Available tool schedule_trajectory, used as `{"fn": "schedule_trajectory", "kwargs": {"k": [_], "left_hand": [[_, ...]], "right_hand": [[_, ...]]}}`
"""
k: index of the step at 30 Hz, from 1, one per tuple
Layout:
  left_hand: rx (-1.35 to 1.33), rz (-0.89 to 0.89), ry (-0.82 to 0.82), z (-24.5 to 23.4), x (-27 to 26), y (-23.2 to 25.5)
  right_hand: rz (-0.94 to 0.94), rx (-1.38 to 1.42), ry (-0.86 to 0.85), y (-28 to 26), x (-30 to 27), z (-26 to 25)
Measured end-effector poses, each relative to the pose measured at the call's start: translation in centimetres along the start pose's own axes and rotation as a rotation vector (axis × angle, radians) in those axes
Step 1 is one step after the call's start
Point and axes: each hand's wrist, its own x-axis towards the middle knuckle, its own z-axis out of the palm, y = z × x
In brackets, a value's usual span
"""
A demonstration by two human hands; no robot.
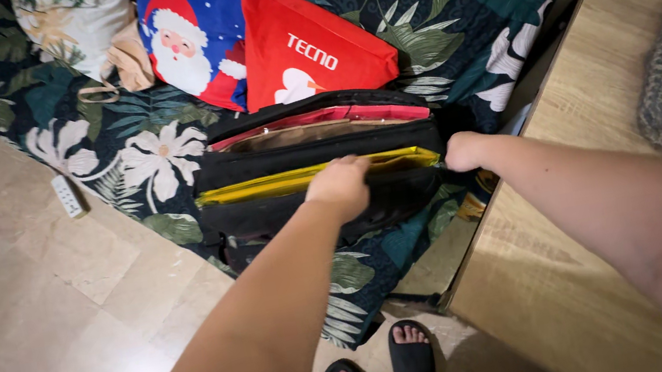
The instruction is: The person writes on a sheet of paper, then places the paper into a brown envelope and sets it aside. They then gather pens, scissors, and a utility knife into a blue pen holder, move markers, and zip a black bag closed before placing the pen holder on the table.
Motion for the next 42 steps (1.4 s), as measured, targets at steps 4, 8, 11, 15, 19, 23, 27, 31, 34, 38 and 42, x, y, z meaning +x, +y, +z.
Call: {"fn": "schedule_trajectory", "kwargs": {"k": [4, 8, 11, 15, 19, 23, 27, 31, 34, 38, 42], "left_hand": [[0.007, 0.135, -0.004, 2.8, 3.1, 3.1], [0.062, 0.190, -0.027, 4.3, 5.0, 5.7], [0.114, 0.153, -0.131, 4.6, 5.6, 6.6], [0.179, 0.118, -0.213, 3.7, 5.4, 7.1], [0.237, 0.076, -0.254, 3.7, 5.5, 7.7], [0.301, 0.064, -0.250, 5.4, 6.0, 7.3], [0.276, 0.040, -0.225, 6.7, 7.3, 6.3], [0.153, 0.044, -0.161, 6.4, 7.1, 4.9], [0.077, 0.045, -0.088, 5.4, 6.6, 4.7], [0.008, -0.022, -0.131, 4.5, 6.6, 5.1], [0.038, -0.025, -0.148, 5.4, 7.5, 4.6]], "right_hand": [[0.190, 0.254, -0.157, -2.0, -2.2, -1.1], [0.203, 0.259, -0.255, -4.3, -4.3, -2.9], [0.301, 0.636, -0.385, -4.2, -4.9, -3.4], [0.262, 0.481, -0.238, -3.6, -4.2, -3.6], [0.272, 0.474, -0.192, -3.2, -3.3, -3.4], [0.336, 0.982, -0.212, -2.3, -3.6, -3.1], [0.370, 1.263, -0.084, -1.6, -5.4, -4.2], [0.205, 1.349, 0.005, -3.0, -7.7, -5.7], [0.141, 1.358, 0.063, -3.9, -9.1, -7.1], [0.120, 1.474, 0.118, -4.4, -10.0, -8.5], [0.044, 1.389, 0.220, -4.8, -10.2, -8.7]]}}
